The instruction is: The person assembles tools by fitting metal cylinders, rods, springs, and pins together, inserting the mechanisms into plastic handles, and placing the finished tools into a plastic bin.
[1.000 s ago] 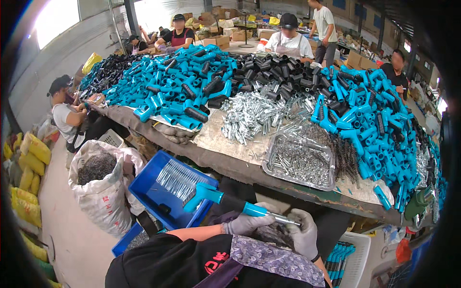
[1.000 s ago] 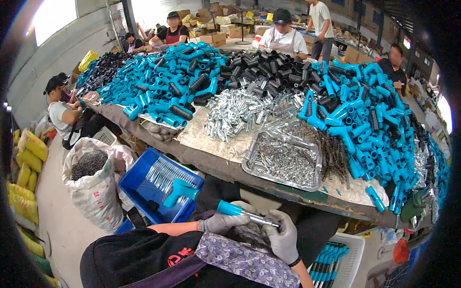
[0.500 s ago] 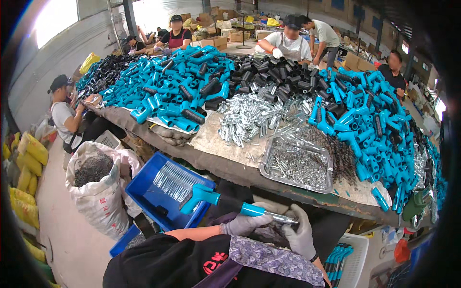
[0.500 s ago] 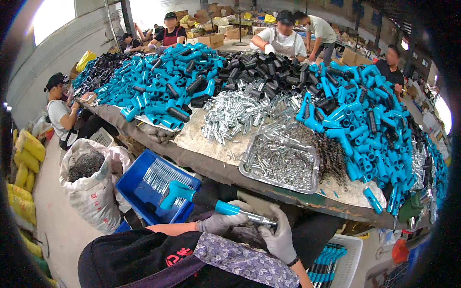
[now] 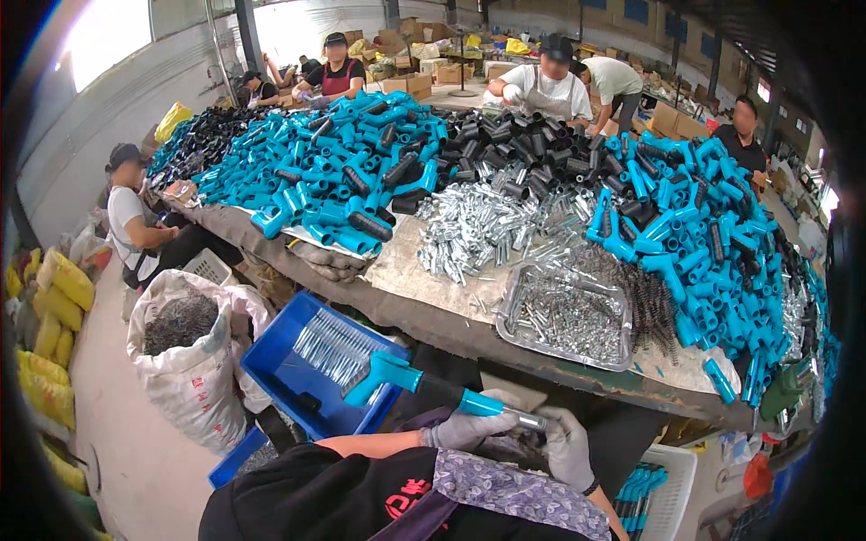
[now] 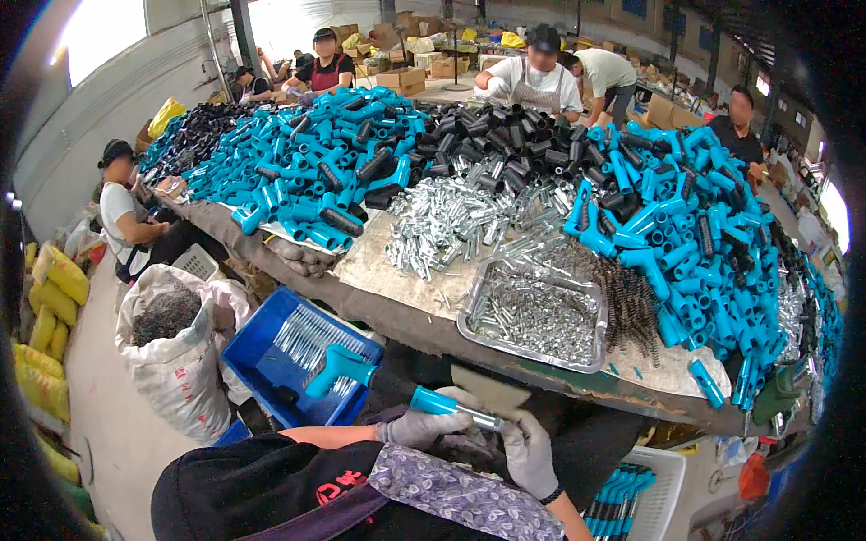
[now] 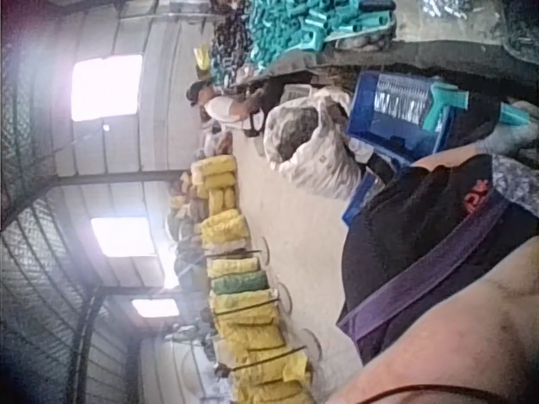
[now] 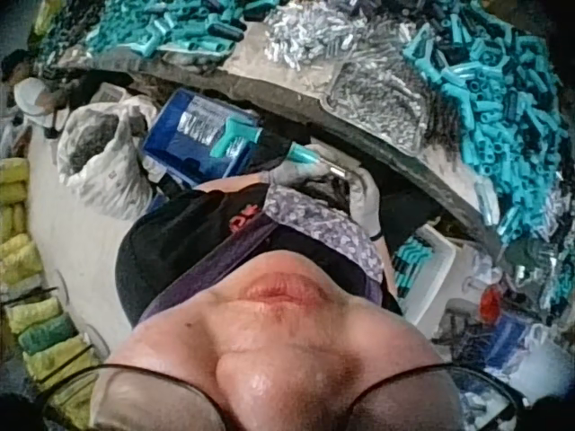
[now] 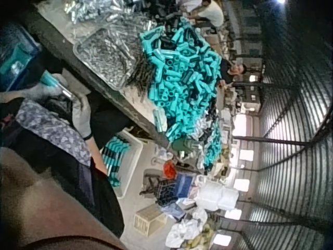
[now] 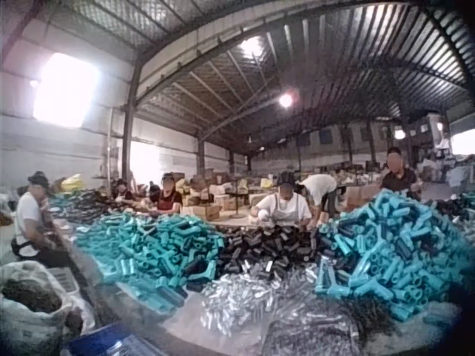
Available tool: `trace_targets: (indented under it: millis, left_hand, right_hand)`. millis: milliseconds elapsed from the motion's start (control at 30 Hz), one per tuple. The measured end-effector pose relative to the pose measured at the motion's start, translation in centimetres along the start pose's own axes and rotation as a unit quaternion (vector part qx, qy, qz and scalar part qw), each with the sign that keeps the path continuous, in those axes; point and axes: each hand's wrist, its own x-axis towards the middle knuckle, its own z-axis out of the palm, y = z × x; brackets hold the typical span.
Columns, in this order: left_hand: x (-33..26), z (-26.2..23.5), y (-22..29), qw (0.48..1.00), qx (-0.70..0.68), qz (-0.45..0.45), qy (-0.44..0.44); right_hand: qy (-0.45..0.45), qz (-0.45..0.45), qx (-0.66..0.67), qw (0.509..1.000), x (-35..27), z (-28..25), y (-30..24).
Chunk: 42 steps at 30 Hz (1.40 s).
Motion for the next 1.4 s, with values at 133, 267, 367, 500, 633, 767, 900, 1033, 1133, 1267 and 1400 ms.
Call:
trace_targets:
  millis: [133,267,367,500,633,767,900,1033,1133,1267,1400]
  left_hand:
    - [0.0,-0.1,0.4,1.0,0.004,-0.01,-0.008]
    - [0.6,-1.0,0.9,0.98,0.162,0.081,-0.084]
    - [1.3,-1.4,1.2,0.843,0.414,0.301,-0.166]
    - [-0.4,1.2,4.5,0.996,0.075,0.019,-0.05]
    - [0.2,-0.2,3.6,0.982,0.146,0.084,-0.082]
    - [-0.1,2.1,6.2,0.987,0.147,0.029,-0.063]
    - [0.8,1.3,4.9,0.995,0.087,0.046,-0.018]
    - [0.3,1.4,5.8,0.989,0.103,0.049,-0.09]
    - [0.3,1.5,5.8,0.977,0.178,0.08,-0.082]
    - [0.5,1.0,4.4,0.99,0.126,0.055,-0.023]
    - [0.1,1.5,5.1,0.98,0.155,0.088,-0.088]
  right_hand:
    - [0.019,-0.025,0.029,0.999,0.1,0.6,-1.7]
    - [-0.077,0.158,0.124,0.977,0.3,-1.1,2.3]
    - [-0.114,0.214,0.117,0.963,0.4,-0.7,-0.9]
    - [0.082,-0.184,-0.1,0.974,1.2,1.5,-2.9]
    - [-0.117,0.018,-0.04,0.992,1.3,-1.1,-3.2]
    - [-0.12,0.212,0.144,0.959,1.6,-0.7,-3.4]
    - [0.018,-0.244,-0.277,0.929,2.8,-1.5,-4.5]
    - [-0.185,0.191,0.122,0.956,1.7,-1.5,-6.0]
    - [-0.09,0.059,0.094,0.99,1.9,0.2,-4.7]
    - [0.029,-0.261,-0.253,0.931,2.5,-0.5,-4.5]
    - [-0.069,-0.081,-0.077,0.991,1.2,-1.0,-1.7]
